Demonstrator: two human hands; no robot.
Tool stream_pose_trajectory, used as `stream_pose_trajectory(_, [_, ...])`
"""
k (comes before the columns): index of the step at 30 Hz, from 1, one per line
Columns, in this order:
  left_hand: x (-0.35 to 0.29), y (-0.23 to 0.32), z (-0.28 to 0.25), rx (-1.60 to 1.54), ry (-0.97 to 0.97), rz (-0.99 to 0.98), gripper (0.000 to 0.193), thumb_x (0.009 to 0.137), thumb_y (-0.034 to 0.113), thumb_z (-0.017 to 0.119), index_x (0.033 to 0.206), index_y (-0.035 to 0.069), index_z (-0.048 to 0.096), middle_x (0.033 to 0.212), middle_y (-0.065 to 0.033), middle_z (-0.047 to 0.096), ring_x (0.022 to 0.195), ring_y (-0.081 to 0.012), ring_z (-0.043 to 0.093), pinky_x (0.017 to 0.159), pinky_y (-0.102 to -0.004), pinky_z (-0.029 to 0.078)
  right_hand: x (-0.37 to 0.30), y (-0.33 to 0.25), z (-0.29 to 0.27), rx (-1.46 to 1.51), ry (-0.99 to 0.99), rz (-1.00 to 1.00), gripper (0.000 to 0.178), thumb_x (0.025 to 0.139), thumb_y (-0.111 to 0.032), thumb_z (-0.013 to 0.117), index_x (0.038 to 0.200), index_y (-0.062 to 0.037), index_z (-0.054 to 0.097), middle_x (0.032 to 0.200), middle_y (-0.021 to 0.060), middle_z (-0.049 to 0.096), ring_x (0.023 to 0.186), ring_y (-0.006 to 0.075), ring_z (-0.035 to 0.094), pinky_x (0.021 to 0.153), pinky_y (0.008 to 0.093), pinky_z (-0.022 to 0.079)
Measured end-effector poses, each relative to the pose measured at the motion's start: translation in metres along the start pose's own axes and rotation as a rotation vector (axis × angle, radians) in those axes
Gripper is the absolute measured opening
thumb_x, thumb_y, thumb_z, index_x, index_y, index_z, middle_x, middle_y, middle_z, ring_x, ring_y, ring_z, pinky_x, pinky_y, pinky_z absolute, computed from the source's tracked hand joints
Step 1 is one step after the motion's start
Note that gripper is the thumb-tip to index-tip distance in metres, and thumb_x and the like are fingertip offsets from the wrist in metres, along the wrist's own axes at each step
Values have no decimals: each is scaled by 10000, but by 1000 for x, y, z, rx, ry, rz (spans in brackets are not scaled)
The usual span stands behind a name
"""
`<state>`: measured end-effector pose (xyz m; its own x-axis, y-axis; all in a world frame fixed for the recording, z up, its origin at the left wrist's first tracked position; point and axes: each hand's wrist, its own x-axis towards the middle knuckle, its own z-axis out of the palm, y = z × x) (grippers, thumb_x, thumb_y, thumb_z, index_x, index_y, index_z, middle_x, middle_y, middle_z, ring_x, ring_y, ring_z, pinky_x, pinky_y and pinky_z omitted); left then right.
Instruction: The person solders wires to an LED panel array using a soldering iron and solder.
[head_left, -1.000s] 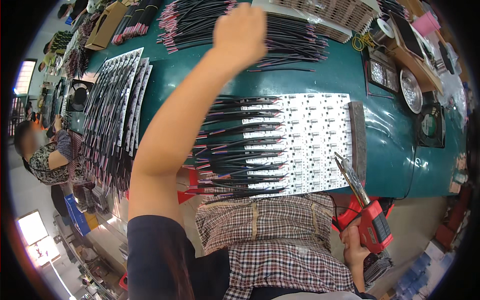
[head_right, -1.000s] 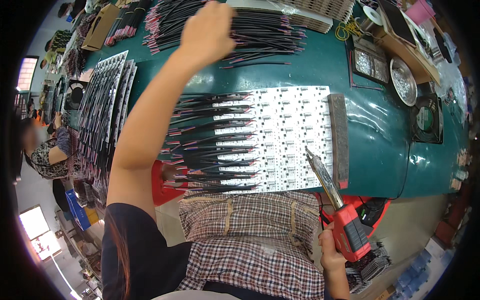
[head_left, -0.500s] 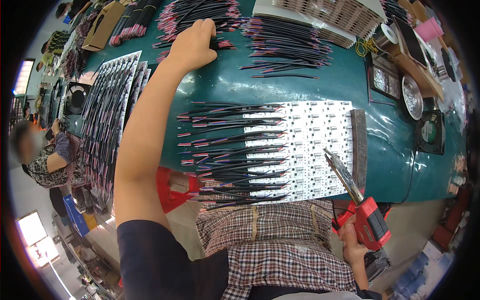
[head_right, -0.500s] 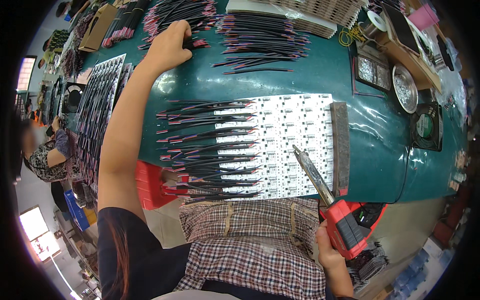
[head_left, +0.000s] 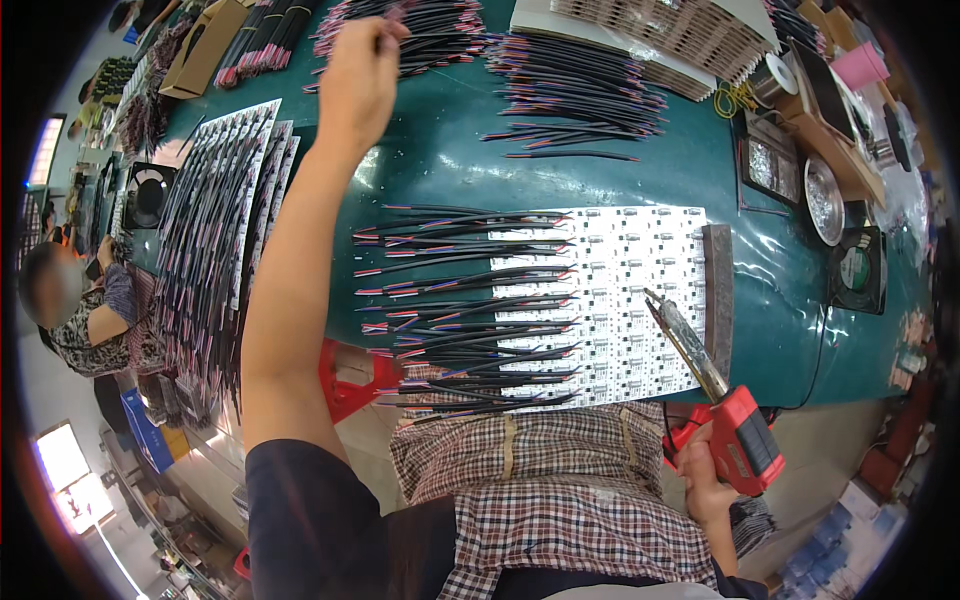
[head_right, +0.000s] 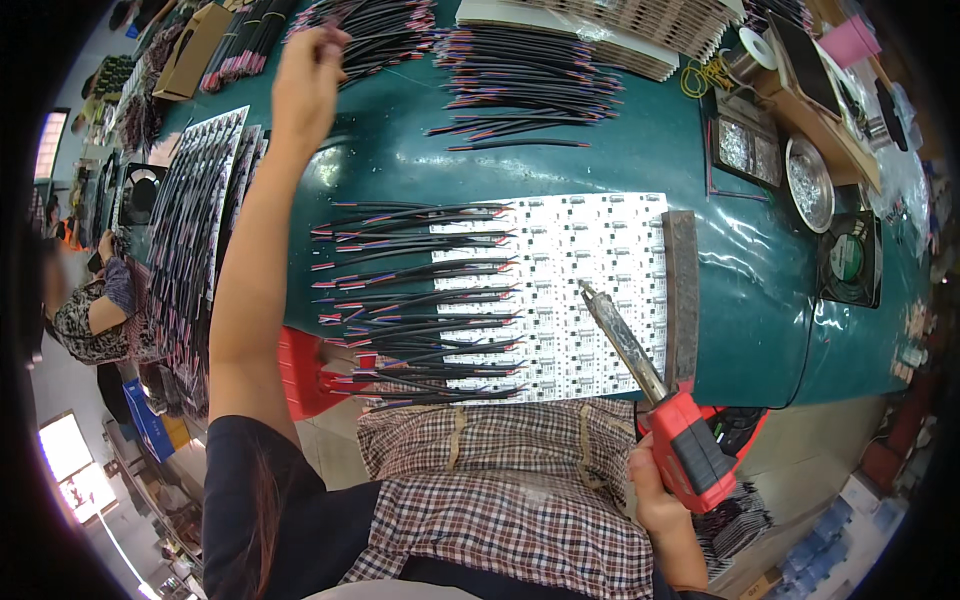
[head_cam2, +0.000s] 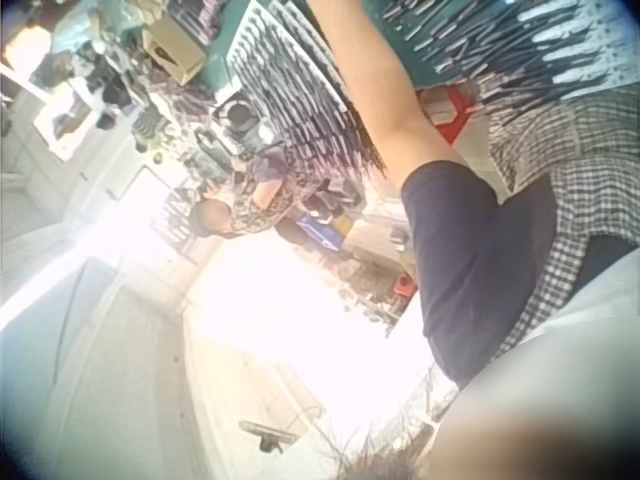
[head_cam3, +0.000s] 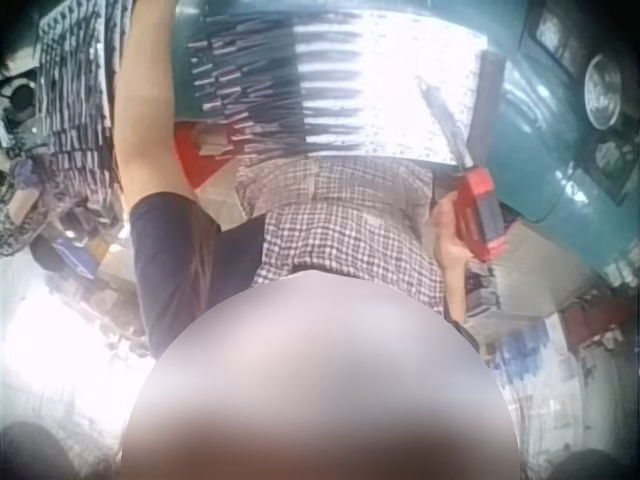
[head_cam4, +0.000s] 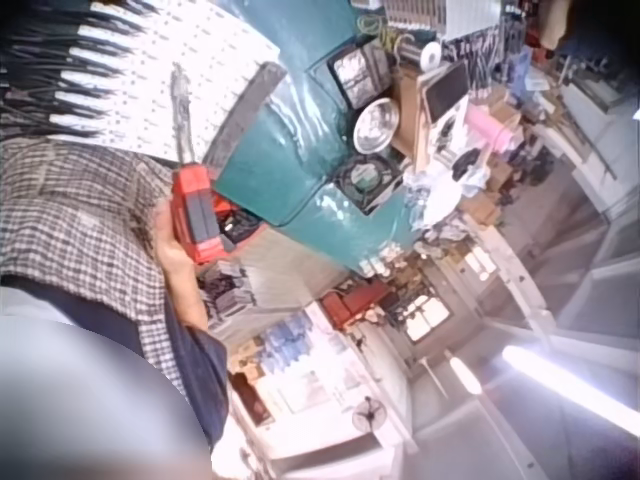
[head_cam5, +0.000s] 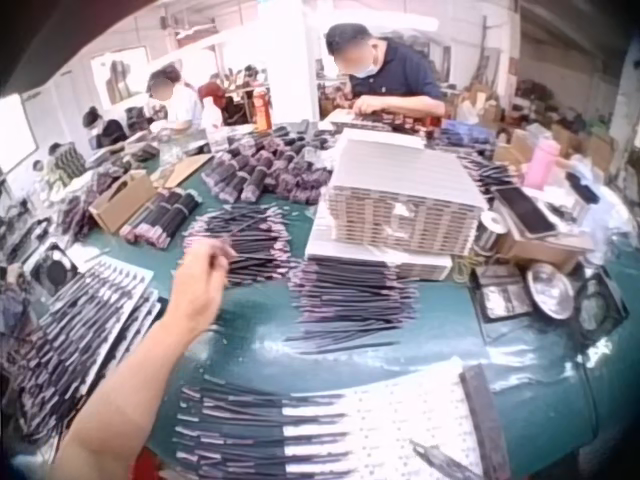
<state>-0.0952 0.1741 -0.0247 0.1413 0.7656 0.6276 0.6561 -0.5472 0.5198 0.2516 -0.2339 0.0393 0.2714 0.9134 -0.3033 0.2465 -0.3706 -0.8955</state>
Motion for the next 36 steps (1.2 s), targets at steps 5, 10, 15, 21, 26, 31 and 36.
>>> stream_pose_trajectory(5, [11,19,-26,-577,234,-162,263,1056,177,533,1218,-19,603,915,-43,666,769,-91,604,750,-225,500,6,-1,0,29,44,-27,231,977,-190,594,1032,26,533,644,19,486,517,81,436,490,247,354])
stream_pose_trajectory(10, [-4,22,-22,-546,240,-243,273,1049,189,557,1214,-23,606,949,-74,687,843,-128,666,810,-258,533,16,-14,3,121,65,-83,226,962,-174,604,1040,26,530,664,26,493,477,94,431,472,257,364])
stream_pose_trajectory(15, [-8,25,-17,-675,274,-328,277,1051,207,558,1175,-33,622,899,-57,667,769,-115,633,736,-250,521,21,-21,5,183,97,-78,210,954,-165,608,1019,16,525,666,27,486,467,94,425,462,261,371])
stream_pose_trajectory(21, [13,37,-25,-125,91,-233,229,933,240,703,910,12,705,677,41,545,605,-61,455,578,-235,378,26,-33,6,238,97,-53,192,954,-157,607,996,12,527,667,28,484,469,95,424,460,259,373])
stream_pose_trajectory(26, [11,26,18,160,-264,-214,334,782,302,827,907,19,703,723,-43,643,670,-149,594,654,-314,479,30,-33,13,210,98,-76,178,958,-150,606,963,4,517,666,25,474,467,92,417,457,256,376])
stream_pose_trajectory(31, [7,21,34,280,-368,-231,283,842,326,758,941,65,709,946,-134,667,892,-309,661,777,-416,511,26,-30,9,211,64,-70,176,960,-150,609,955,5,525,662,28,479,477,91,430,461,252,380])
stream_pose_trajectory(36, [2,26,22,565,-276,-81,338,899,319,705,1094,49,650,1023,-187,693,975,-398,664,817,-468,519,27,-28,8,182,120,-9,152,958,-129,592,945,7,525,643,27,476,488,98,436,479,256,384])
